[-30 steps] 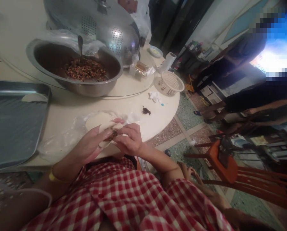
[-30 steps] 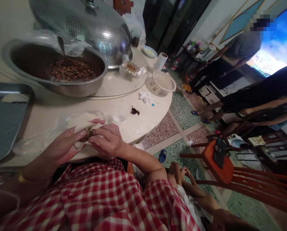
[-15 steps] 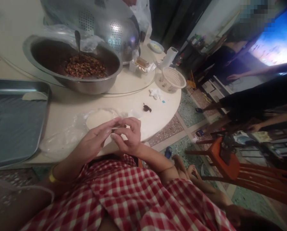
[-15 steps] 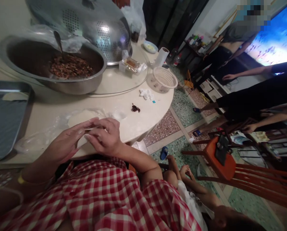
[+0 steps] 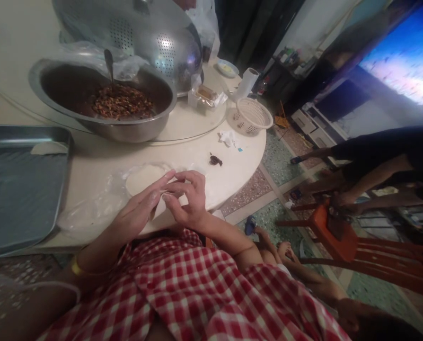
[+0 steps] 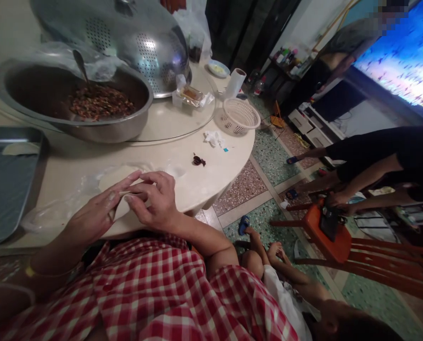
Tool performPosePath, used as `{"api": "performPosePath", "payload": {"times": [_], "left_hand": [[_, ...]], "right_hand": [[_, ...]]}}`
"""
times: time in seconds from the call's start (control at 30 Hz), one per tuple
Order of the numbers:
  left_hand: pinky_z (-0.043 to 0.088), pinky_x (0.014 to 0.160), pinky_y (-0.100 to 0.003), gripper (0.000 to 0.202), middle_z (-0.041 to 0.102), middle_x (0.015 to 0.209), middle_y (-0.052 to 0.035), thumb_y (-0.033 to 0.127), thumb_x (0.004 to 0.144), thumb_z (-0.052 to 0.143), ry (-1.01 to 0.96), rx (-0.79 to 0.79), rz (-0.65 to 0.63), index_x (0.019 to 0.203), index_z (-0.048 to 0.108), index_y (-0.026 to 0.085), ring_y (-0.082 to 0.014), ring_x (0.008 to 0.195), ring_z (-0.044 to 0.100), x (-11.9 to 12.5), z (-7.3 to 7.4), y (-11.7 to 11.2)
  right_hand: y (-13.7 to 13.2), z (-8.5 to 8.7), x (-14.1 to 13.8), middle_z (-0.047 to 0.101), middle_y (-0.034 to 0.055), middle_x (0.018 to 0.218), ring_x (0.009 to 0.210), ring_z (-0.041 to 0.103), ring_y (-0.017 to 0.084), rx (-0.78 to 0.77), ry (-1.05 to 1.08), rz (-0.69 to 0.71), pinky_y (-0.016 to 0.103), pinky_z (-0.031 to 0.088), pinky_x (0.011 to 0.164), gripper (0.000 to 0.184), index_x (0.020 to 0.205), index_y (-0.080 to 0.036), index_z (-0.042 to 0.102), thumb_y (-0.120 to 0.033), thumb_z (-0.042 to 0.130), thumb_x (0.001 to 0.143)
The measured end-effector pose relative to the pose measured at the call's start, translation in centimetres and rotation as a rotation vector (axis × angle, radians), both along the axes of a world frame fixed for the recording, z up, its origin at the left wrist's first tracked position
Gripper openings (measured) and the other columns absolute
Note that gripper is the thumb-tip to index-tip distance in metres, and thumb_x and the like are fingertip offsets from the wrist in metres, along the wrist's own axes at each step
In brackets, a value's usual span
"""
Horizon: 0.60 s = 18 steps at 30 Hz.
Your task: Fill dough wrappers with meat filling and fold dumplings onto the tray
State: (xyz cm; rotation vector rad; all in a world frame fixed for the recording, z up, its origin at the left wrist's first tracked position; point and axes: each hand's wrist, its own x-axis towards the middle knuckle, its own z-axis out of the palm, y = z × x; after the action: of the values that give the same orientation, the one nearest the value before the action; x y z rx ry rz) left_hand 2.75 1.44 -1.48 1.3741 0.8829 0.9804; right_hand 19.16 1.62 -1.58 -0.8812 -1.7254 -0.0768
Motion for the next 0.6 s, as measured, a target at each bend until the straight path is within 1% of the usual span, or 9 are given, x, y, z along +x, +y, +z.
{"api": "performPosePath", "payload": {"times": [0.07, 0.17, 0.23, 0.3, 0.37, 0.43, 0.53, 0.6], "left_hand": [[0.048, 0.114, -0.043, 0.059, 0.055, 0.152, -0.0073, 0.061, 0.095, 0.052, -0.017, -0.018, -0.008, 0.146, 0.054, 0.030, -0.0306, 0.143, 0.049, 0.1, 0.2, 0.0], [0.055, 0.106, -0.045, 0.071, 0.063, 0.144, -0.0104, 0.064, 0.092, 0.056, -0.104, -0.117, -0.045, 0.153, 0.045, 0.029, -0.0322, 0.134, 0.058, 0.4, 0.6, 0.1], [0.055, 0.106, -0.045, 0.078, 0.065, 0.141, -0.0104, 0.065, 0.088, 0.061, -0.169, -0.196, -0.041, 0.155, 0.041, 0.029, -0.0322, 0.133, 0.060, 0.7, 0.7, 0.1], [0.052, 0.108, -0.045, 0.078, 0.065, 0.141, -0.0091, 0.063, 0.086, 0.065, -0.212, -0.254, -0.011, 0.154, 0.042, 0.031, -0.0317, 0.134, 0.058, 0.9, 0.9, 0.1], [0.053, 0.107, -0.046, 0.077, 0.067, 0.138, -0.0086, 0.063, 0.085, 0.066, -0.233, -0.289, 0.010, 0.152, 0.044, 0.032, -0.0320, 0.132, 0.059, 1.1, 1.1, 0.0], [0.056, 0.101, -0.046, 0.077, 0.069, 0.132, -0.0093, 0.065, 0.084, 0.065, -0.240, -0.319, 0.010, 0.151, 0.045, 0.032, -0.0330, 0.128, 0.062, 1.2, 1.5, 0.0], [0.062, 0.085, -0.041, 0.075, 0.070, 0.129, -0.0098, 0.069, 0.081, 0.065, -0.207, -0.335, 0.019, 0.145, 0.052, 0.032, -0.0330, 0.122, 0.065, 0.8, 1.9, 0.1], [0.063, 0.075, -0.035, 0.066, 0.069, 0.128, -0.0092, 0.070, 0.081, 0.064, -0.134, -0.304, 0.064, 0.132, 0.062, 0.029, -0.0317, 0.116, 0.066, 0.2, 1.7, 0.2]], "right_hand": [[0.0, -0.1, 0.1, 0.064, 0.0102, 0.113, 0.108, 0.061, 0.022, -0.060, -0.008, 0.013, 0.042, 0.049, 0.098, 0.021, 0.108, -0.020, 0.066, -0.035, 0.057, 0.096], [0.2, -0.3, 0.3, 0.063, 0.0127, 0.124, 0.120, 0.058, 0.025, -0.197, -0.072, 0.047, 0.045, 0.048, 0.102, 0.030, 0.114, -0.020, 0.068, -0.041, 0.058, 0.096], [0.5, -0.4, 0.5, 0.062, 0.0122, 0.127, 0.126, 0.055, 0.025, -0.241, -0.109, 0.073, 0.044, 0.048, 0.102, 0.029, 0.110, -0.021, 0.070, -0.042, 0.056, 0.097], [0.8, -0.6, 0.5, 0.064, 0.0109, 0.125, 0.129, 0.055, 0.024, -0.224, -0.089, 0.129, 0.043, 0.048, 0.103, 0.028, 0.101, -0.022, 0.072, -0.042, 0.053, 0.100], [1.0, -0.7, 0.3, 0.066, 0.0099, 0.120, 0.127, 0.058, 0.022, -0.197, -0.011, 0.201, 0.042, 0.049, 0.105, 0.030, 0.093, -0.023, 0.072, -0.042, 0.050, 0.101], [1.0, -1.0, 0.0, 0.067, 0.0101, 0.119, 0.123, 0.061, 0.022, -0.219, 0.117, 0.257, 0.041, 0.051, 0.103, 0.031, 0.089, -0.023, 0.071, -0.044, 0.051, 0.101], [0.5, -1.2, -0.7, 0.068, 0.0112, 0.119, 0.118, 0.065, 0.021, -0.350, 0.368, 0.282, 0.039, 0.054, 0.100, 0.030, 0.090, -0.022, 0.068, -0.047, 0.053, 0.099], [0.0, -1.3, -1.2, 0.071, 0.0106, 0.115, 0.114, 0.067, 0.021, -0.463, 0.541, 0.286, 0.040, 0.054, 0.100, 0.031, 0.089, -0.022, 0.066, -0.051, 0.056, 0.097]]}}
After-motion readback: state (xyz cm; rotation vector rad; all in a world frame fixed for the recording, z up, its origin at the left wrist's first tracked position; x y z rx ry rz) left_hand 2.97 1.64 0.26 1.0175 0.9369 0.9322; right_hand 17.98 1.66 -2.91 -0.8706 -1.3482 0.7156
